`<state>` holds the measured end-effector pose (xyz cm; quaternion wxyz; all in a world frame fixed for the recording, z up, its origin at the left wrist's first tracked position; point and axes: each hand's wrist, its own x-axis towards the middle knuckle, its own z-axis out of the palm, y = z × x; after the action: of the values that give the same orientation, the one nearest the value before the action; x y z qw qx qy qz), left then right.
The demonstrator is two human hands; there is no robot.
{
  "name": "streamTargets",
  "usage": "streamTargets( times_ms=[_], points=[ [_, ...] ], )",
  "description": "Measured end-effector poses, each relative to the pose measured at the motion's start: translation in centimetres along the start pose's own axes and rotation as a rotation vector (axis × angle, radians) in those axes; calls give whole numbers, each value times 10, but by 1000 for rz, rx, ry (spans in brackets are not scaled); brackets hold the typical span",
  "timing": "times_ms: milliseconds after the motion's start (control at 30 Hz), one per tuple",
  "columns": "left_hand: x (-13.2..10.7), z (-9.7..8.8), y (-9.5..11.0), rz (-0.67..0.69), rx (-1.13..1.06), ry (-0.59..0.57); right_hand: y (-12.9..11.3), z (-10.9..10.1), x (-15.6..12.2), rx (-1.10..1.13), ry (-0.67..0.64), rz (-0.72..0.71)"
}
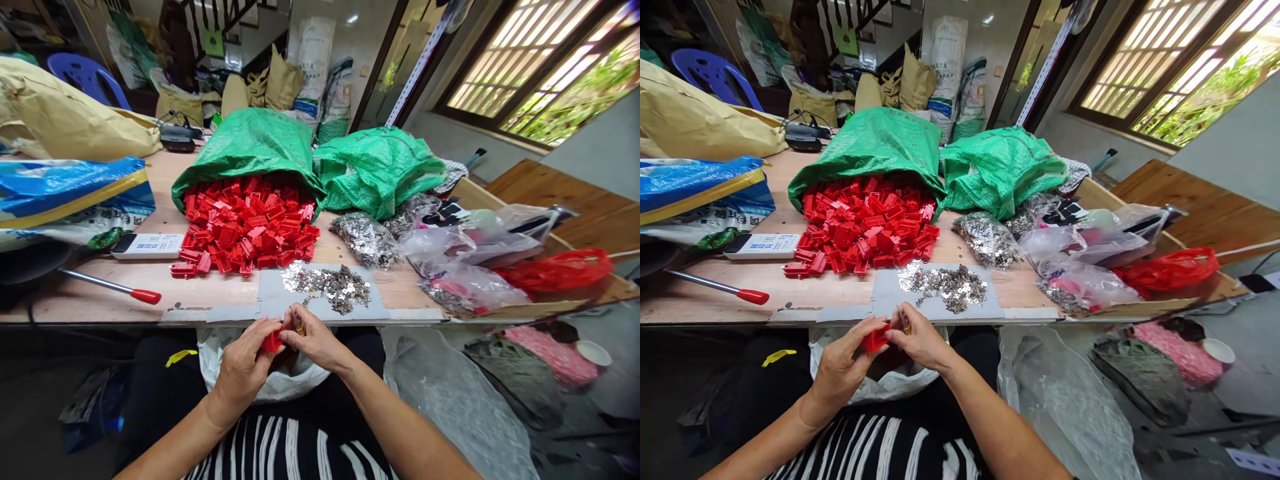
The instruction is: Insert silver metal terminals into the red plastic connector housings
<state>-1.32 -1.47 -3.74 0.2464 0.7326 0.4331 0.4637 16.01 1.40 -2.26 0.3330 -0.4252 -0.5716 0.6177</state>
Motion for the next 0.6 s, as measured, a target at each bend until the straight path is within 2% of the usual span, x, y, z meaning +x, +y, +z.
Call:
streamTargets(
  times_ms=[133, 433, 533, 600],
  points=[
    [-4, 0, -5, -156, -124, -39, 3, 0, -4, 148, -66, 107],
    [-2, -4, -9, -340, -456, -108, 4, -1, -10, 415, -90, 180],
    [-3, -3, -13, -432, -615, -104, 2, 2, -11, 412, -102, 200],
    [-5, -2, -17, -511, -696, -79, -3, -1, -9, 293, -137, 191]
  ],
)
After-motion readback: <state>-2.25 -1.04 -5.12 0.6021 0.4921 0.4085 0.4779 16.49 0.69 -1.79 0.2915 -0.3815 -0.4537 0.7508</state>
